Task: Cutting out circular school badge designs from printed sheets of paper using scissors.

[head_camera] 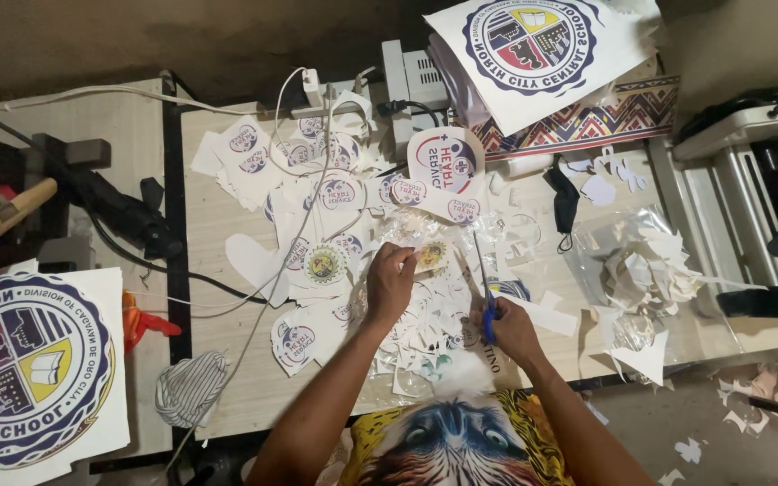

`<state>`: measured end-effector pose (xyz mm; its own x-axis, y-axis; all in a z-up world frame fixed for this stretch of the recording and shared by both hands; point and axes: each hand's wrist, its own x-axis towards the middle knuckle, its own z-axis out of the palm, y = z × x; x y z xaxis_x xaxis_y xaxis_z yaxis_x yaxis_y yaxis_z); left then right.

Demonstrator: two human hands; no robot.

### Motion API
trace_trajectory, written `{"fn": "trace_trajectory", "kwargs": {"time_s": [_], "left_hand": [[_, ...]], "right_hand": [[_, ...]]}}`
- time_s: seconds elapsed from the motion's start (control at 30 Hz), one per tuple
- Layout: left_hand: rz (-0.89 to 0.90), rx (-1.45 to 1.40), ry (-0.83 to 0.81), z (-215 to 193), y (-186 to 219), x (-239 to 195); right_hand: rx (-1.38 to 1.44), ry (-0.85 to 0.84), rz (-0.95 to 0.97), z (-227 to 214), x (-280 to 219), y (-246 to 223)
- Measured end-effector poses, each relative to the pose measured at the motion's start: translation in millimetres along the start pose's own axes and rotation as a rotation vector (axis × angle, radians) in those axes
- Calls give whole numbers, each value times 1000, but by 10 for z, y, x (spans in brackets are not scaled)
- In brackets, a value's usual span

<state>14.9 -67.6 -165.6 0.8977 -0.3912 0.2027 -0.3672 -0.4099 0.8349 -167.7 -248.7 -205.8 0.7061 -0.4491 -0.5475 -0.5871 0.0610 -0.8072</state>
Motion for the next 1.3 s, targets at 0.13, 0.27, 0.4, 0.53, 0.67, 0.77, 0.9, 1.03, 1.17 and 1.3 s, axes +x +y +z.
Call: {"fn": "trace_trajectory", "kwargs": {"time_s": [0.13, 0.27, 0.4, 0.53, 0.67, 0.77, 0.9, 1.03, 1.17, 1.3], "left_hand": [[-89, -105, 4, 30, -20, -56], [-415, -428, -94, 36, -37, -152], [-525, -583, -135, -69, 178, -296], [-513, -640, -191, -151, 290, -496], [-455, -752, -435, -377, 495, -576], [-337, -657, -552, -458, 569, -659], [-540, -420, -574, -460, 479, -685], [-706, -337, -462, -680, 719, -521], [-457, -581, -77, -731, 866, -461], [-224, -500, -42, -621, 722, -517]], "right_hand": [[-20, -14, 6, -39, -5, 16], [277, -39, 31, 17, -115, -203], [477, -18, -79, 136, -386, -857], [415, -32, -185, 118, -322, -881], [187, -118, -160, 62, -545, -1352], [37, -207, -248, 77, -679, -1526], [-73, -217, -283, 89, -745, -1479], [-19, -286, -249, 170, -914, -1428], [-202, -370, -148, 247, -1043, -1347], [-53, -469, -157, 310, -1116, -1304]]}}
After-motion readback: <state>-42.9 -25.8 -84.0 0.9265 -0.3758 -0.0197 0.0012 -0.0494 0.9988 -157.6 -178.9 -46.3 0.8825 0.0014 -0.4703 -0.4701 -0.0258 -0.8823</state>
